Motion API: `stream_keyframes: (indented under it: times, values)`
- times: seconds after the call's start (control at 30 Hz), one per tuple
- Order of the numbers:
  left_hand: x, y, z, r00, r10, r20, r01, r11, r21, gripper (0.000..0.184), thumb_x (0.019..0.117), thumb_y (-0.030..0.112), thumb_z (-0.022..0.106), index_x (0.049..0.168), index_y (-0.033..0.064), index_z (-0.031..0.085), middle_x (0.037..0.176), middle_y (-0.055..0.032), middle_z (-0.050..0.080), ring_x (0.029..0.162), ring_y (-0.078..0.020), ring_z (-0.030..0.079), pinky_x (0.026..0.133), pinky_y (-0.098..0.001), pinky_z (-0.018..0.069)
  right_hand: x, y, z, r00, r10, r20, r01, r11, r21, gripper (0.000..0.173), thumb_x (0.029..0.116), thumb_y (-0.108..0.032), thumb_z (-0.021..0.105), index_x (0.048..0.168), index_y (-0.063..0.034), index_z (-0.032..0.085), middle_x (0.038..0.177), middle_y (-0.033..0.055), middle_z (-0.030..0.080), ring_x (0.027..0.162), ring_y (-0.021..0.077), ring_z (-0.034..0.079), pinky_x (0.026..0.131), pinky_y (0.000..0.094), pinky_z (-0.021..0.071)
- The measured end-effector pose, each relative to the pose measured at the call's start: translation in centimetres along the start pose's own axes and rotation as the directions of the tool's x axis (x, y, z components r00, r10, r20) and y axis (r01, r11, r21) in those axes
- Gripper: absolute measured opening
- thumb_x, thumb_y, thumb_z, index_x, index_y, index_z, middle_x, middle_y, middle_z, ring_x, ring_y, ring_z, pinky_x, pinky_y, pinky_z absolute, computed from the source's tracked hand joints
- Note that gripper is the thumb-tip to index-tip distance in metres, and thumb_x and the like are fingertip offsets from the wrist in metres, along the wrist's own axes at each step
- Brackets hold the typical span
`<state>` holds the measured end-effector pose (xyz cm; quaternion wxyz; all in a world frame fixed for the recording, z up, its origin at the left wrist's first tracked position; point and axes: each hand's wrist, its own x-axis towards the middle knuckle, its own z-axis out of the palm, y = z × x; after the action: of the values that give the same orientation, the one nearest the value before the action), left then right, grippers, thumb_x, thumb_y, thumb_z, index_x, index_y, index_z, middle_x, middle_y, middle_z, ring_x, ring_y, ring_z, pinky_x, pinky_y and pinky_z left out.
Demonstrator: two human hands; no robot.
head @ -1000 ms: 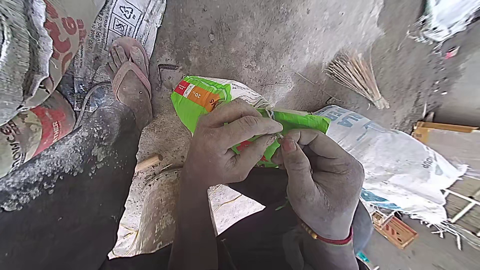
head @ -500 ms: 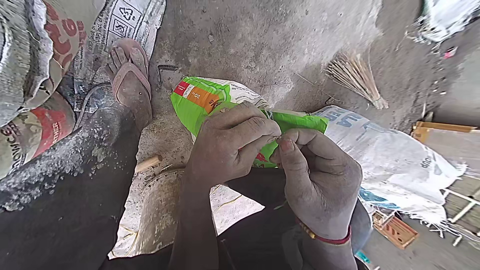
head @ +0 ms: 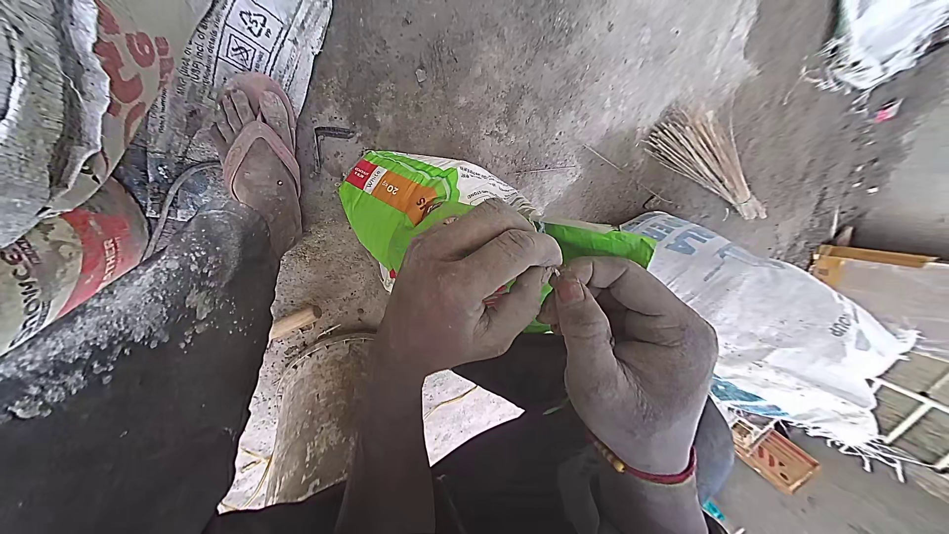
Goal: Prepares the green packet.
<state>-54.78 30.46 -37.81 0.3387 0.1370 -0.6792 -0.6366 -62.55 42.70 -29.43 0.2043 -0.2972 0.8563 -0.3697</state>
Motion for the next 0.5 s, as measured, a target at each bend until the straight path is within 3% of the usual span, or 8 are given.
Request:
stream_keyframes:
  times: [0.13,0.3,0.5]
  values:
    - [0.0,-0.2,-0.6,0.993,-0.003,-0.12,-0.003,0.999,-0.044,0.007,0.0878,0.002,0.066,0.091,-0.0017,0.071,0.092,-0.0056,0.064,0.088,-0.0065,0.062,0.074,-0.0175,0.0545,-0.1,0.0,0.1,1.0,0.003,-0.002,-0.003,1.0,-0.007,0.016,0.1008,-0.017,0.054,0.094,-0.0072,0.065,0.074,-0.0093,0.065,0.065,-0.0058,0.06,0.059,0.0105,0.0512]
    - [-0.3,-0.4,-1.1,1.0,0.02,-0.019,-0.021,0.997,-0.068,0.011,0.0887,0.005,0.071,0.097,0.0007,0.077,0.092,-0.0058,0.069,0.09,-0.0079,0.065,0.077,-0.0205,0.0557,0.0,0.0,0.1,1.0,-0.01,-0.007,0.01,1.0,0.001,0.017,0.1012,-0.017,0.054,0.094,-0.0066,0.065,0.075,-0.0086,0.066,0.066,-0.0051,0.062,0.059,0.0112,0.0523]
    - [-0.2,-0.2,-0.6,0.999,-0.004,0.037,0.004,1.0,0.0,0.009,0.0902,0.004,0.07,0.093,0.0028,0.078,0.091,-0.0069,0.07,0.086,-0.0093,0.066,0.073,-0.0234,0.0554,0.0,0.1,0.0,1.0,-0.027,-0.002,0.027,1.0,-0.012,0.018,0.1008,-0.018,0.055,0.095,-0.0058,0.066,0.076,-0.0079,0.066,0.067,-0.0052,0.062,0.059,0.0113,0.0526]
